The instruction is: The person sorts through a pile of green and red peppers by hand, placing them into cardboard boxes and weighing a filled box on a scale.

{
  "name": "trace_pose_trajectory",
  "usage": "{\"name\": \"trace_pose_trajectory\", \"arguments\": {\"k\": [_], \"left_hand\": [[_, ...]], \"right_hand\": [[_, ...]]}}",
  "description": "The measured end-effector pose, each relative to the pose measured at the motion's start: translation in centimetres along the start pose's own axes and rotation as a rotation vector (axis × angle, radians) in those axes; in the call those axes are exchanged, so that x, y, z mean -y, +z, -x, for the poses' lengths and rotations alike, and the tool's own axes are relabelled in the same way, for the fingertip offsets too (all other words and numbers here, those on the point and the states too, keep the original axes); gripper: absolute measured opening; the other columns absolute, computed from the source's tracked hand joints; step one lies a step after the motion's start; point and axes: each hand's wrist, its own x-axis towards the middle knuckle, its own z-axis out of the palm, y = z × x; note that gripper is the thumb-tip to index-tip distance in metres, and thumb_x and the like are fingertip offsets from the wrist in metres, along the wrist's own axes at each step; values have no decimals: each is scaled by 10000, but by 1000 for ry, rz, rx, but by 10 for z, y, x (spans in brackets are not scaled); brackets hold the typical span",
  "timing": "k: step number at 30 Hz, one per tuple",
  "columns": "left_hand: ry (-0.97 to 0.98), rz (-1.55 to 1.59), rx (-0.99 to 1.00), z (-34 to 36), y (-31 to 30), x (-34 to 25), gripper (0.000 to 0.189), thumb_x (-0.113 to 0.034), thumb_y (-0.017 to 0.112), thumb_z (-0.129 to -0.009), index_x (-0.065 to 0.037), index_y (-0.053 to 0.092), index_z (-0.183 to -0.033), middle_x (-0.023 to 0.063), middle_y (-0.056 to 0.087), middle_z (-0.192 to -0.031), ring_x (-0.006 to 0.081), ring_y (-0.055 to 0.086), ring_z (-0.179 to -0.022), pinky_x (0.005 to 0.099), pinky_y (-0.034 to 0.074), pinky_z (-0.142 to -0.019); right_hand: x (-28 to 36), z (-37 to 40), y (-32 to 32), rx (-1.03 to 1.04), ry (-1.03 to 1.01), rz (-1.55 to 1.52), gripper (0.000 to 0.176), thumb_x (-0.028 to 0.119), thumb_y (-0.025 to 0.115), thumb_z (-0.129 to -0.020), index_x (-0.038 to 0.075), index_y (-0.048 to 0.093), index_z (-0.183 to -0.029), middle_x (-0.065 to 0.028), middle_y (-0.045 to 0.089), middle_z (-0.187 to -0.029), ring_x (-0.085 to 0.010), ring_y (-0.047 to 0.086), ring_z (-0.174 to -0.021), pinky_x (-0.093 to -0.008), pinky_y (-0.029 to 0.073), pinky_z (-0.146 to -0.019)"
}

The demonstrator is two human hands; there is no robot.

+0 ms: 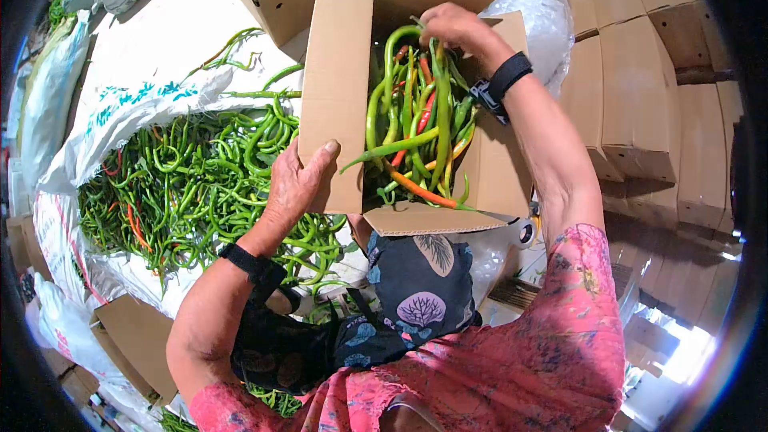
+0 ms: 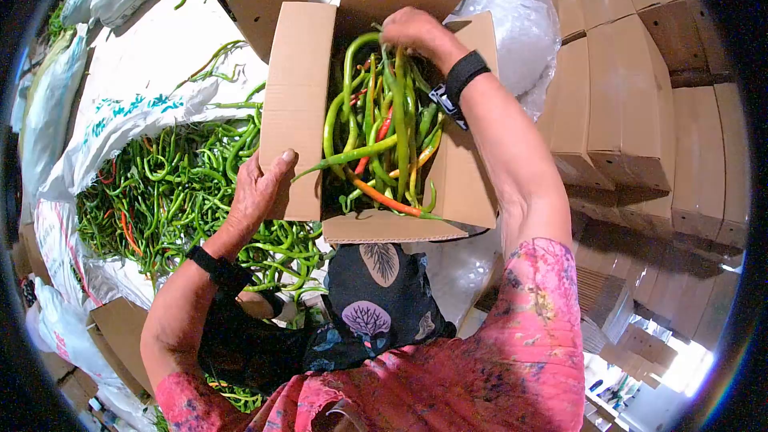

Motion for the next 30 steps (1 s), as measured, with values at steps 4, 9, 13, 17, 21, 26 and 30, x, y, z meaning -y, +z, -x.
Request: {"name": "trace_pose_trajectory", "arguments": {"k": [4, 9, 13, 17, 21, 26, 30], "left_hand": [[4, -24, 16, 3, -2, -5, 501, -388, 644, -866, 34, 612, -1133, 152, 699, -926, 194, 663, -816, 343, 518, -774], [-27, 54, 35, 1, -1, -1, 497, -373, 642, -876, 44, 604, -1143, 135, 693, -939, 170, 641, -812, 325, 512, -775], [-37, 40, 50, 2, 0, -6, 498, -379, 643, -876, 44, 602, -1136, 124, 686, -931, 161, 629, -805, 318, 510, -763], [-29, 51, 38, 4, -1, -8, 498, -397, 641, -876, 41, 605, -1112, 107, 678, -899, 150, 617, -781, 318, 508, -736], [-24, 46, 45, 1, -1, 3, 490, -396, 635, -879, 42, 614, -1096, 116, 681, -882, 160, 625, -765, 323, 511, -731], [-11, 136, 29, 2, 3, 0, 416, -380, 635, -897, 9, 598, -1041, 6, 582, -794, 82, 488, -689, 256, 424, -632], [-30, 106, 34, -2, 2, 8, 428, -390, 632, -898, 11, 601, -1043, 8, 582, -793, 85, 488, -690, 260, 423, -633]], "right_hand": [[-9, -4, -29, -71, 119, -235, 188, 160, 696, -797, 3, 641, -884, -36, 628, -790, -161, 622, -704, -309, 508, -649], [14, 15, -38, -605, -333, -95, 274, 190, 651, -845, 56, 682, -1082, -44, 702, -912, -191, 667, -783, -309, 515, -735], [22, 14, -24, -1003, -474, -32, 262, 227, 649, -800, 101, 711, -1021, -169, 698, -839, -319, 677, -789, -401, 527, -758], [8, 23, -6, -808, -422, 162, 221, 204, 670, -838, 56, 702, -999, -114, 714, -893, -172, 680, -814, -315, 515, -766], [-8, 30, -14, -703, -429, -55, 238, 196, 675, -809, 75, 694, -1013, -112, 701, -830, -221, 678, -760, -336, 515, -719], [-1, 65, -46, -680, -299, -144, 238, 197, 650, -836, 69, 687, -1034, -32, 669, -764, -84, 578, -701, -275, 492, -688], [-10, 71, -45, -372, -159, -33, 247, 174, 650, -862, 40, 675, -1067, -57, 716, -891, -155, 667, -823, -305, 506, -763]]}}
